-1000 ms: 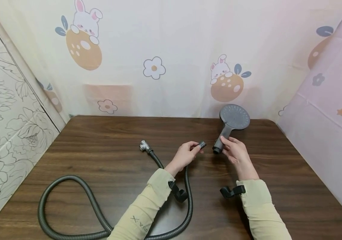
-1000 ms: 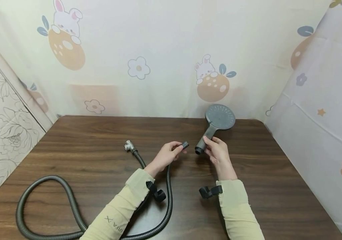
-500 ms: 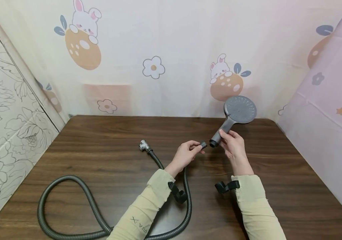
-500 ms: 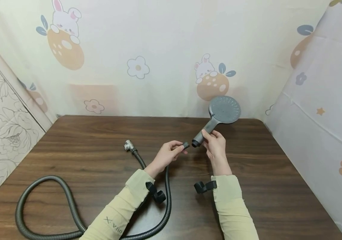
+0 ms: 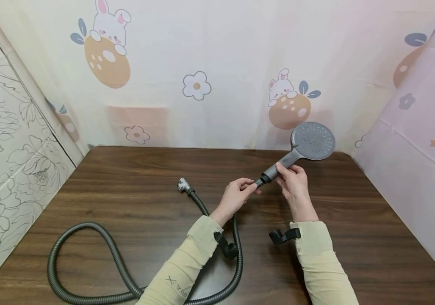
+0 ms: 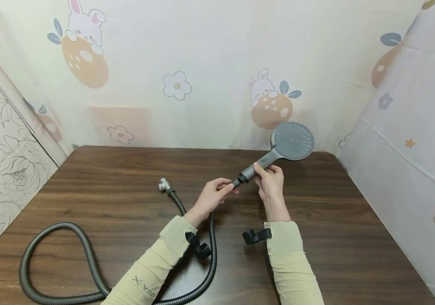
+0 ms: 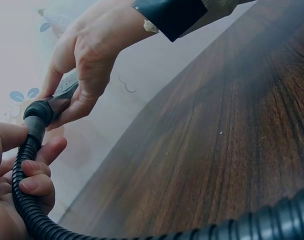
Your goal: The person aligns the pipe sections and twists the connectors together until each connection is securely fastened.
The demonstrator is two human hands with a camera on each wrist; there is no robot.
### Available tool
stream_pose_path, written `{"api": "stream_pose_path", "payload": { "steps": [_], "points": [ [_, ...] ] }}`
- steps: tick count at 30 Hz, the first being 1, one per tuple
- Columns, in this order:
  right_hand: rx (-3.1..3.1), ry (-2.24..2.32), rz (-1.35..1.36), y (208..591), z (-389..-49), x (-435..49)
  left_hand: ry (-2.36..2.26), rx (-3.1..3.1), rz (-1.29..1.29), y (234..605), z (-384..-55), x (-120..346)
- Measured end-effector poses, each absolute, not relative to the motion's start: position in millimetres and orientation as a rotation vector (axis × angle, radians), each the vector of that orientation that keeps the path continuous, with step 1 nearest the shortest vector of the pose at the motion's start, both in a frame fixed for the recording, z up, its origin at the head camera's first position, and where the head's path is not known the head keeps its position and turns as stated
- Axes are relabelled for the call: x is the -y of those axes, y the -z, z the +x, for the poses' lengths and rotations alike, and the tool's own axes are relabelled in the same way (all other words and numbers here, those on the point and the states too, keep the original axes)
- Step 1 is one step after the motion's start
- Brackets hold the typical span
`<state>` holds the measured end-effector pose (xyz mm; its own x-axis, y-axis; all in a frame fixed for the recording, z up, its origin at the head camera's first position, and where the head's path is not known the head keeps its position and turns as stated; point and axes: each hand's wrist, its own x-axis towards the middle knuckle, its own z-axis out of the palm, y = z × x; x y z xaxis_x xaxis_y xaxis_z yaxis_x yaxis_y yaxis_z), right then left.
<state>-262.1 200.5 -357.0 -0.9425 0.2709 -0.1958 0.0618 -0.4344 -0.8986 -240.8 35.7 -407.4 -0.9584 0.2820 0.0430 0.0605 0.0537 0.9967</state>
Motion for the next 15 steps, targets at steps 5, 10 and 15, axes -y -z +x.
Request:
{"api": "stream_pose_path", "payload": {
  "steps": [5, 10, 15],
  "points": [
    [1.612, -2.489, -0.469, 357.5, -262.7, -198.6, -2.047, -2.154, 0.334, 408.3, -242.2, -35.1],
    [1.617, -2.458, -0.474, 360.0, -263.9, -198.0, -2.039, -2.170, 0.348, 407.6, -242.0, -36.5],
    [1.635, -2.435, -0.466, 359.6, -264.4, -196.7, -2.045, -2.168, 0.350, 406.1, -241.8, -37.0]
  ]
}}
